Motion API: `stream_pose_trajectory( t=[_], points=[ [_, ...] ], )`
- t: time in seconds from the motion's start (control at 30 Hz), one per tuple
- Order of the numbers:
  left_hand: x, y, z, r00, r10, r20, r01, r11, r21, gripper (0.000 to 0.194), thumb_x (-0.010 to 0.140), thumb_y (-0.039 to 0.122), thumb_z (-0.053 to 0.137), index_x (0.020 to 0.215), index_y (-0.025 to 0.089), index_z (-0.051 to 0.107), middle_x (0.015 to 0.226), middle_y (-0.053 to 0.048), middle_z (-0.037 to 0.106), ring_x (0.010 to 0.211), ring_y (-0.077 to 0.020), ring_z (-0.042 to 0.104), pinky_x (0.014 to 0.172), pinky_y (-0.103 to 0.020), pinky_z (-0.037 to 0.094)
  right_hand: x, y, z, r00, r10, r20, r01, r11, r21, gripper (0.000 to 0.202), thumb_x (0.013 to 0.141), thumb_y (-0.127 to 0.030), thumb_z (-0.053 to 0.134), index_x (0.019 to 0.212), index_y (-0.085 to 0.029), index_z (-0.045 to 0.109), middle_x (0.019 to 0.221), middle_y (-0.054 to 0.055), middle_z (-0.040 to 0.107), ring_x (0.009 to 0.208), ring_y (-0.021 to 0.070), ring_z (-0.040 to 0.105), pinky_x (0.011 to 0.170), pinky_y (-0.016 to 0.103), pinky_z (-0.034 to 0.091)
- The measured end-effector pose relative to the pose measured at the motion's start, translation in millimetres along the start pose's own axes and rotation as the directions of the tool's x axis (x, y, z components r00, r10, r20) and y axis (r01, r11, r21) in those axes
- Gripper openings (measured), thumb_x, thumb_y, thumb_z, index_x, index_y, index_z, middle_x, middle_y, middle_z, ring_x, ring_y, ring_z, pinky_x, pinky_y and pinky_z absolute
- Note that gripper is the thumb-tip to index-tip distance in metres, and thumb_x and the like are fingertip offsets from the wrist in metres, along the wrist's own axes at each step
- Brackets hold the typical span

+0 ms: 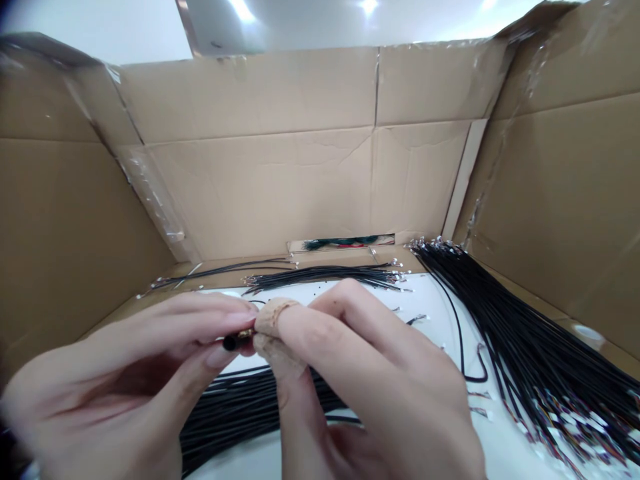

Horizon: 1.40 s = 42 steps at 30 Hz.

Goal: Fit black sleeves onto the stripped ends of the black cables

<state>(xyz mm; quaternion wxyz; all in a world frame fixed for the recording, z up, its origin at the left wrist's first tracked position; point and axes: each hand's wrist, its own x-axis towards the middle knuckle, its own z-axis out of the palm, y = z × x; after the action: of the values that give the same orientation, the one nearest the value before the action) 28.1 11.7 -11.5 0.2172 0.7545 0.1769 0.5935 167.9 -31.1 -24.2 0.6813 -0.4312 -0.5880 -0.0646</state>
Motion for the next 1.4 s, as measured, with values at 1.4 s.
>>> stream_pose_trajectory(
  t=[1.4],
  points=[
    [-7.3,11.0,-6.3,0.996,0.082,-0.036,-0.067,0.951,0.303,0.020,0.083,0.011,0.072,0.093,0.028,0.073,0.091,0.009,0.076,0.080,-0.0076,0.070,0.069,-0.016,0.060,3.4,-6.0,-6.2,0.984,-0.171,0.054,0.172,0.985,-0.014,0.029,0.075,0.006,0.068,0.091,-0.018,0.070,0.076,-0.002,0.071,0.059,0.0079,0.063,0.046,0.017,0.049]
  ],
)
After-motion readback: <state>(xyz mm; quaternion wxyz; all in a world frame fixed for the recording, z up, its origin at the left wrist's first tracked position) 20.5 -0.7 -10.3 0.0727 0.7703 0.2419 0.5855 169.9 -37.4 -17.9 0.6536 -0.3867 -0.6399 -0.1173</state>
